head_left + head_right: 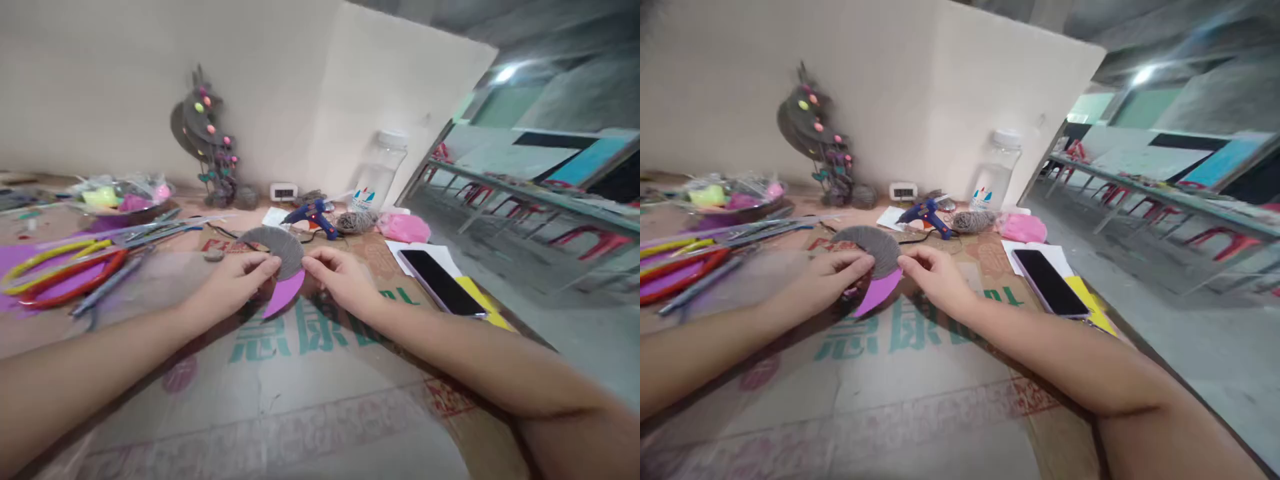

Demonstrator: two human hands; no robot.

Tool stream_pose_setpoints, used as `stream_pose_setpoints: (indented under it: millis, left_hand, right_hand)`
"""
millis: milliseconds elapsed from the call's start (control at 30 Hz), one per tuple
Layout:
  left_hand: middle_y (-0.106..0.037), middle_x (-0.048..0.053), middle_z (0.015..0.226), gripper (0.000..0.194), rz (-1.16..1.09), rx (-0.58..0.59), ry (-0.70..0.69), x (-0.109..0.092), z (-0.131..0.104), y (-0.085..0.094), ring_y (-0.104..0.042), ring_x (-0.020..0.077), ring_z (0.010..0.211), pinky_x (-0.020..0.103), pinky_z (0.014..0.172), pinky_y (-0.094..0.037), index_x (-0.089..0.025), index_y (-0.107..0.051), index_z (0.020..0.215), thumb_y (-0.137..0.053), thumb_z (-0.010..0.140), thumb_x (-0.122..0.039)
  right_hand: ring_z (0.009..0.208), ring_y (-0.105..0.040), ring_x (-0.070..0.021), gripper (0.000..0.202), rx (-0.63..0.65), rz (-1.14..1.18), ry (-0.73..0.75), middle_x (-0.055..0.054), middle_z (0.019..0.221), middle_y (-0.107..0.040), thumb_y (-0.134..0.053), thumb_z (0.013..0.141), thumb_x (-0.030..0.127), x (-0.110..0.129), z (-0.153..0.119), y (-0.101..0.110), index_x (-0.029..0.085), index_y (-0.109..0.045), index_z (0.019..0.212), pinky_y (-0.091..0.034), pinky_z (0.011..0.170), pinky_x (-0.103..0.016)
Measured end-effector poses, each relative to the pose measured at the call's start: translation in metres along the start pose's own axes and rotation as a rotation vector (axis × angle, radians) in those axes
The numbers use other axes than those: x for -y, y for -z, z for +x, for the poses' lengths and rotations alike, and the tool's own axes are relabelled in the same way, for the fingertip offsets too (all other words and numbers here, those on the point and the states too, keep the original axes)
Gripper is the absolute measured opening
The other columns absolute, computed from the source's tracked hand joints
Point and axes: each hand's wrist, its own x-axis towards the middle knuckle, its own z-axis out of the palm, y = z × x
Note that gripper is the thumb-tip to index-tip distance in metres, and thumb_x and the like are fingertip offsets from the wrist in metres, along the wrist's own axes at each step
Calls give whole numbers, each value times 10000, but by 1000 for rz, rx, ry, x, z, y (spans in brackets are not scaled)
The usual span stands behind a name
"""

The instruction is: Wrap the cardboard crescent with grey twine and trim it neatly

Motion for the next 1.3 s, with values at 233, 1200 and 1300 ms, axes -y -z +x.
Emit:
stream_pose_setpoints:
  millis: [233,1200,1300]
  left_hand:
    - [-480,-53,511,347,4,-55,41,0,0,2,-460,95,479,212,476,-344,-177,-487,601,-461,862,-405]
    - [-509,-32,547,301,40,-39,22,-2,0,1,-461,103,505,207,470,-353,-182,-528,583,-494,815,-371]
    - [-553,-18,558,313,-20,-98,118,-5,-2,0,-481,111,502,209,456,-359,-171,-570,618,-521,801,-421]
  right_hand:
    - [470,-402,-58,308,-5,76,-47,45,580,-453,-434,889,392,-1,-2,-2,155,-606,795,-319,441,-190]
    - [557,-422,-79,253,36,-60,15,34,624,-489,-542,815,389,1,-3,-2,160,-567,710,-355,540,-215]
    - [609,-471,-91,247,59,-124,45,15,676,-539,-539,819,384,-1,-2,-2,161,-593,728,-382,576,-220]
